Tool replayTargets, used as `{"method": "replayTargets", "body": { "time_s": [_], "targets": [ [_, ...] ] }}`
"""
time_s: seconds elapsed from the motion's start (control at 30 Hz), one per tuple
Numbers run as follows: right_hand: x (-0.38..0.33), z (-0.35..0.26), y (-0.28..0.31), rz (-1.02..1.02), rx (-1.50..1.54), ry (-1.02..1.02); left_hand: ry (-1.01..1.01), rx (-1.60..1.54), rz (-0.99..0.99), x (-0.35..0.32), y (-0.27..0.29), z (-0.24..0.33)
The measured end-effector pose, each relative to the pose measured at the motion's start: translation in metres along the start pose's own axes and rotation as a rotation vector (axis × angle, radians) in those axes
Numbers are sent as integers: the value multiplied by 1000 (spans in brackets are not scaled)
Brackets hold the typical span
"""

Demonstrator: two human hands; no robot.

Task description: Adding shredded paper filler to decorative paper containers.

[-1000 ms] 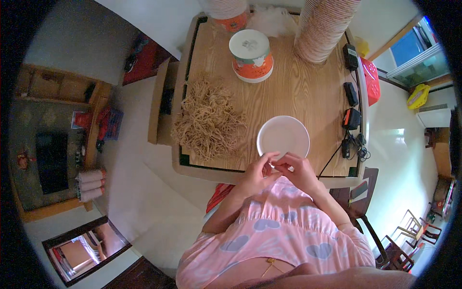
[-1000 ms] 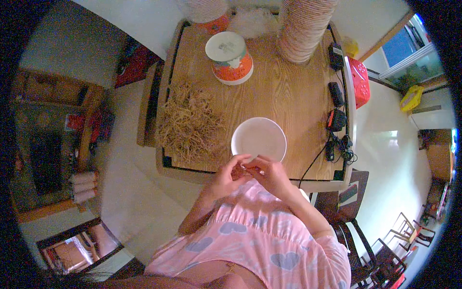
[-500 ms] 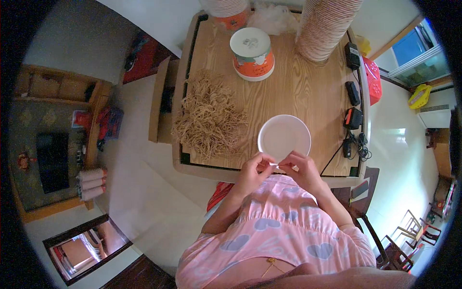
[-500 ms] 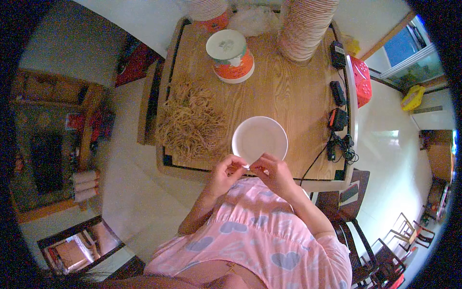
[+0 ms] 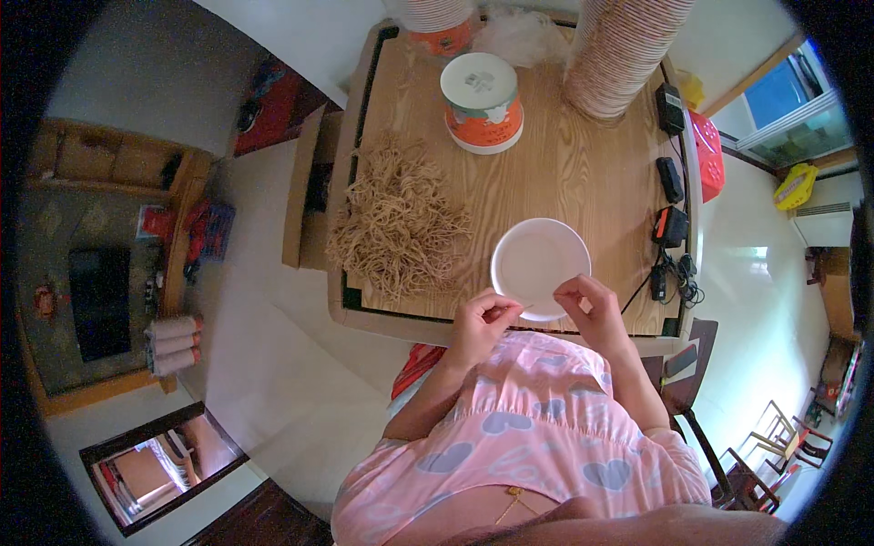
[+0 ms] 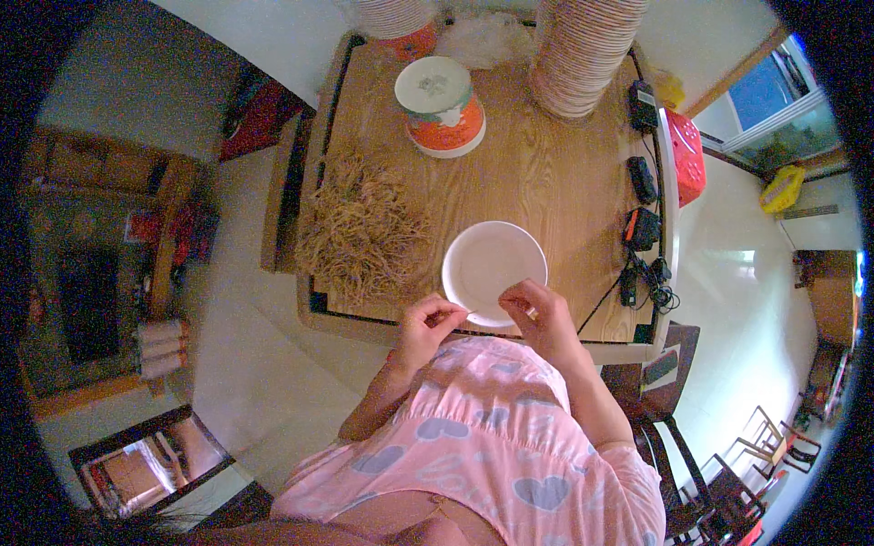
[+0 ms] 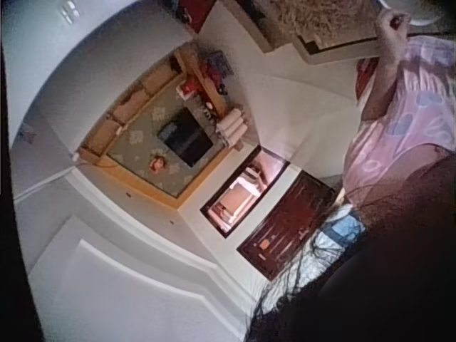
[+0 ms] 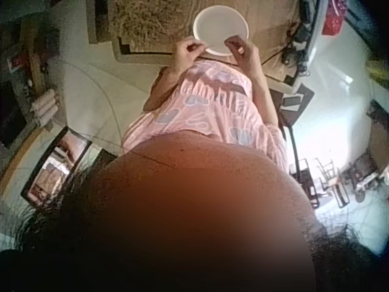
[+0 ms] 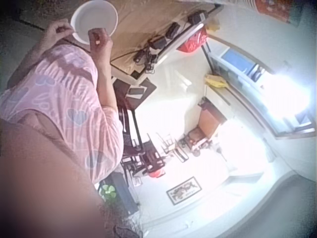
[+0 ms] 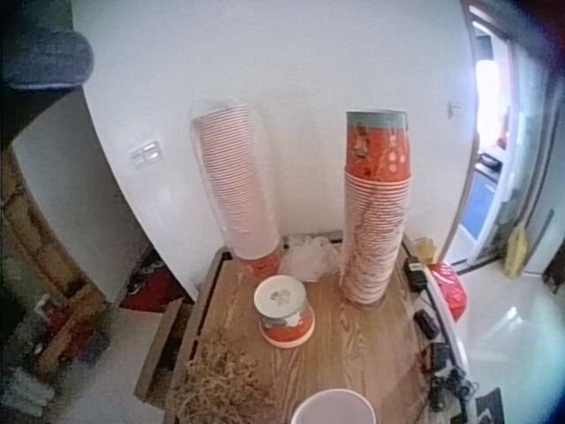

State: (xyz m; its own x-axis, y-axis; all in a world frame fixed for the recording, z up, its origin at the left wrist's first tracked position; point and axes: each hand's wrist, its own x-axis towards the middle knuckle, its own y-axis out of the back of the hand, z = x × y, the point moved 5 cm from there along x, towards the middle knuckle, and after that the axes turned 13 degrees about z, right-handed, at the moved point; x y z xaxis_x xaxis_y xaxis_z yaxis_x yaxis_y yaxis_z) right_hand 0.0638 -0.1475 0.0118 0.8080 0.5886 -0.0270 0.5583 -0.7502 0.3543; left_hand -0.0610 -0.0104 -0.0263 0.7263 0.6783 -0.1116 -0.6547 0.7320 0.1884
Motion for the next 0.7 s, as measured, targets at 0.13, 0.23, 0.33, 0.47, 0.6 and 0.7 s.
{"method": "replayTargets", "body": {
  "time_s": [0.13,0.23,0.33,0.47,0.6,0.7],
  "targets": [
    [-1,-11,-9,-103,53,56,24,-31,1,0,-1,6],
    [-2,-17,-15,-167,29,56,9,-16,-11,-1,-2,6],
    [-3,-16,-19,-180,-5,115,32,-35,-26,-1,-3,4],
    [-3,-12,-21,-149,-5,228,30,-57,-41,-2,-5,4],
    [-2,-14,-18,-123,-15,295,39,-58,-50,-3,-7,3],
    [-3,-14,-18,-116,-30,300,65,-60,-46,-4,-7,3]
  ]
}}
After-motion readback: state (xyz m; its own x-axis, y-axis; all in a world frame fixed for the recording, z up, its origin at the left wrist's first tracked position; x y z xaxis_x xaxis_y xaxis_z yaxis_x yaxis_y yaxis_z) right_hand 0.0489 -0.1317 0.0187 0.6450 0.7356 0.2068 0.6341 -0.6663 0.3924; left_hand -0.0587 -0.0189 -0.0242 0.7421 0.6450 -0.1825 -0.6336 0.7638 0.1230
